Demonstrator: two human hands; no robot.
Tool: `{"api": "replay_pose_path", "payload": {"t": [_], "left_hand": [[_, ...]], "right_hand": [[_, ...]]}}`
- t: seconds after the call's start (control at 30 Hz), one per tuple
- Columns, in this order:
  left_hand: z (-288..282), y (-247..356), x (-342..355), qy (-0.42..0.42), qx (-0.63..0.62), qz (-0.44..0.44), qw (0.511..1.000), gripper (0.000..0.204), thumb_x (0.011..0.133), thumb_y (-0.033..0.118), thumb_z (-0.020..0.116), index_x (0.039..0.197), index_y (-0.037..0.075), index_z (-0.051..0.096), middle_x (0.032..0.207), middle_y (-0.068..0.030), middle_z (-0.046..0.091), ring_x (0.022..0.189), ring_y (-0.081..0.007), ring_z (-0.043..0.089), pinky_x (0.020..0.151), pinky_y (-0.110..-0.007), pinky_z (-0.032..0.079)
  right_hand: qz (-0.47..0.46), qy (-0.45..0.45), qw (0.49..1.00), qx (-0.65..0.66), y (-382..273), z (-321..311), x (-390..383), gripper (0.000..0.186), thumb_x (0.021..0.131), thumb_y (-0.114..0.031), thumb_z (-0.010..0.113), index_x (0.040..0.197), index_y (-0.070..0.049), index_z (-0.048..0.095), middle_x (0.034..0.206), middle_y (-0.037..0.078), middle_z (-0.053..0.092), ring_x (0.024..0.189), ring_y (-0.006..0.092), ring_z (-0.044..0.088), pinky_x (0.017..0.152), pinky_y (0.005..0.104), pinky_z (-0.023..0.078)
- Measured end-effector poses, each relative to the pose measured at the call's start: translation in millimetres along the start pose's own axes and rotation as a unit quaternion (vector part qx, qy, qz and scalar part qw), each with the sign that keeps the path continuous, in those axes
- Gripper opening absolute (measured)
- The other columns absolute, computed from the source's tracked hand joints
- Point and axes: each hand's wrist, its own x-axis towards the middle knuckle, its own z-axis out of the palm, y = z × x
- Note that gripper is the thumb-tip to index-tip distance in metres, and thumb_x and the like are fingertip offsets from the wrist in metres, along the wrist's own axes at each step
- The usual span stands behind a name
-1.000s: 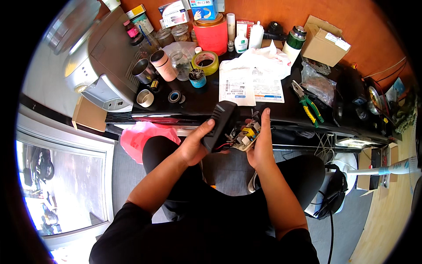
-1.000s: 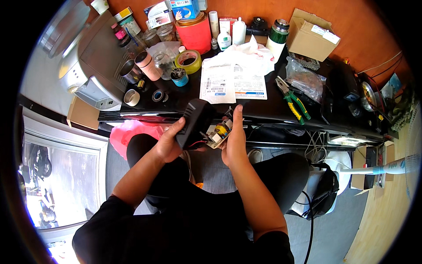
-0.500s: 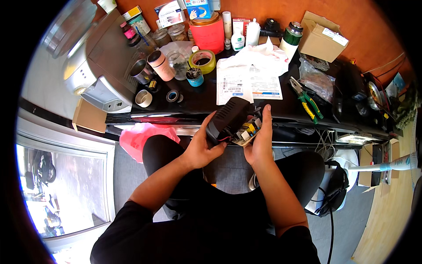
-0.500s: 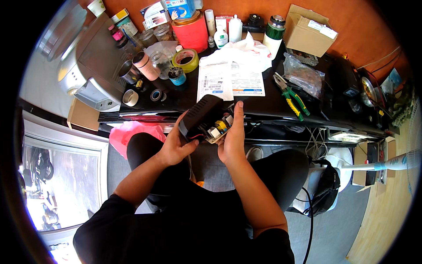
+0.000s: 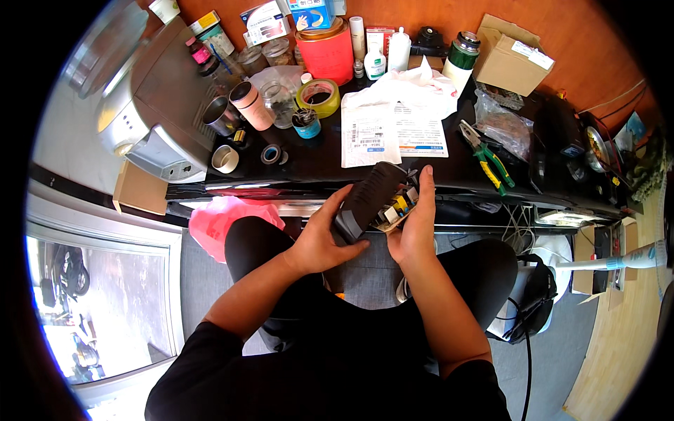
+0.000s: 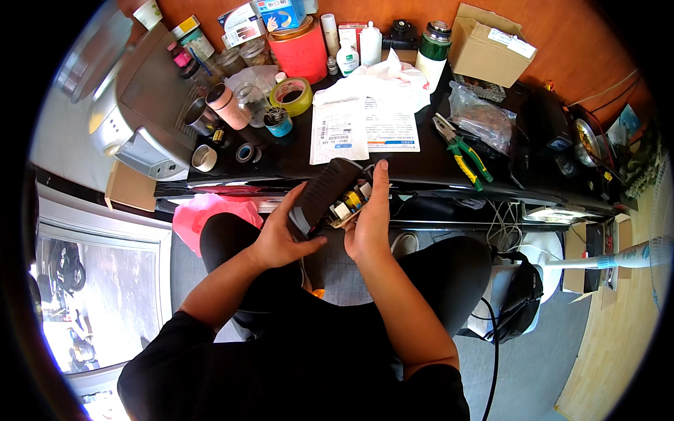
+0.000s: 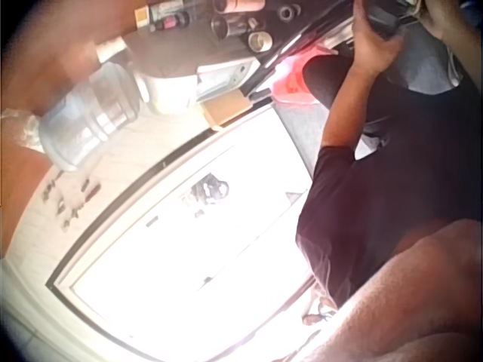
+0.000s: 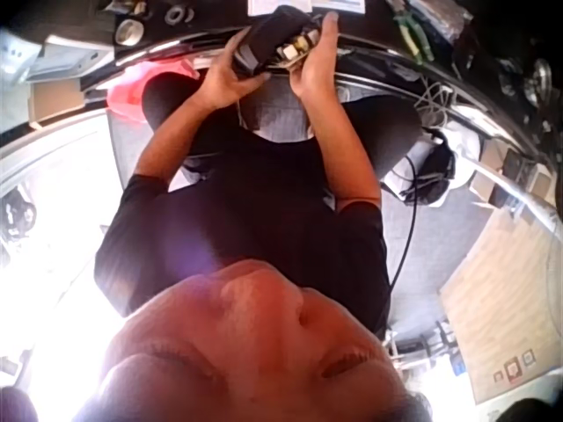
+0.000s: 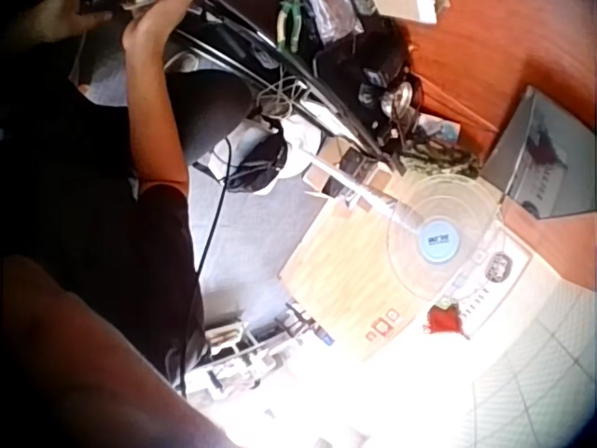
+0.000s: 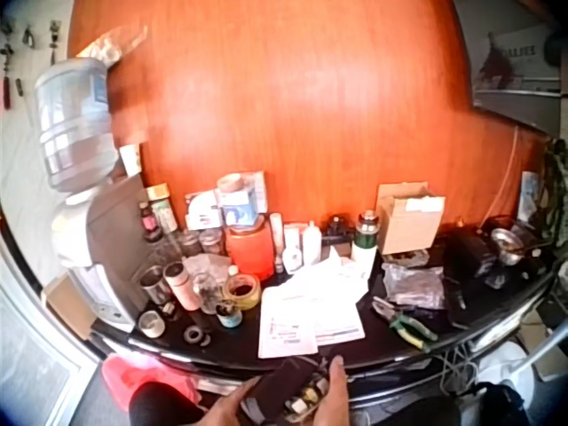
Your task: The person holds an electronic circuit board and a black plastic case, using a screwdriver to move wires and probe components. The board is then positioned inside the plastic case.
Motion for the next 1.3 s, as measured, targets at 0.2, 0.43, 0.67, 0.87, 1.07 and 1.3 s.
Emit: {"api": "replay_pose_path", "payload": {"t": [0.2, 0.43, 0.67, 0.87, 1.07, 1.3], "left_hand": [[1, -5, 1, 0.016, 0.036, 0.018, 0.999, 0.089, 0.080, 0.008, 0.081, 0.155, 0.000, 0.033, 0.136, -0.0197, 0.060, 0.129, -0.0276, 0.059, 0.110, -0.037, 0.044], [5, -8, 2, 0.038, 0.008, -0.006, 0.999, 0.082, 0.083, 0.010, 0.082, 0.151, 0.000, 0.037, 0.130, -0.0173, 0.063, 0.120, -0.0250, 0.063, 0.105, -0.036, 0.047], [14, -7, 1, 0.043, -0.102, -0.030, 0.993, 0.074, 0.090, 0.001, 0.076, 0.152, 0.000, 0.035, 0.133, -0.0098, 0.059, 0.122, -0.0175, 0.056, 0.108, -0.034, 0.045], [20, -13, -1, 0.027, -0.128, -0.052, 0.990, 0.075, 0.090, -0.005, 0.070, 0.154, 0.001, 0.030, 0.136, -0.0100, 0.055, 0.127, -0.0168, 0.052, 0.111, -0.034, 0.042], [21, -15, -2, -0.001, -0.096, -0.044, 0.994, 0.074, 0.093, -0.002, 0.069, 0.154, 0.000, 0.028, 0.139, -0.0114, 0.052, 0.131, -0.0178, 0.049, 0.114, -0.035, 0.039], [21, -13, -4, 0.011, -0.028, -0.022, 0.999, 0.064, 0.099, 0.006, 0.067, 0.151, -0.002, 0.032, 0.137, -0.0120, 0.054, 0.130, -0.0180, 0.049, 0.113, -0.035, 0.038]], "right_hand": [[-0.003, 0.037, 0.999, -0.036, -2, 8, -7, 0.066, 0.099, -0.069, 0.053, 0.127, -0.010, 0.060, 0.116, 0.005, 0.070, 0.103, 0.0196, 0.071, 0.093, 0.0389, 0.058], [0.006, 0.025, 1.000, -0.002, -4, 6, -5, 0.065, 0.100, -0.067, 0.052, 0.129, -0.009, 0.061, 0.120, 0.006, 0.070, 0.106, 0.0203, 0.071, 0.093, 0.0399, 0.058], [0.000, 0.032, 0.998, -0.059, -7, 5, -6, 0.062, 0.101, -0.062, 0.054, 0.133, -0.010, 0.059, 0.118, 0.006, 0.071, 0.102, 0.0194, 0.072, 0.088, 0.0364, 0.060], [0.012, 0.041, 0.995, -0.087, 3, -5, -1, 0.056, 0.101, -0.062, 0.055, 0.124, -0.011, 0.063, 0.107, 0.003, 0.073, 0.088, 0.0141, 0.074, 0.072, 0.0290, 0.062], [0.003, 0.055, 0.994, -0.096, 6, -7, 3, 0.053, 0.101, -0.063, 0.054, 0.110, -0.012, 0.065, 0.093, 0.001, 0.072, 0.075, 0.0117, 0.073, 0.058, 0.0258, 0.058], [-0.001, 0.062, 0.993, -0.099, 3, 2, 1, 0.057, 0.101, -0.066, 0.051, 0.108, -0.011, 0.064, 0.089, 0.001, 0.072, 0.068, 0.0108, 0.072, 0.048, 0.0235, 0.053]]}}
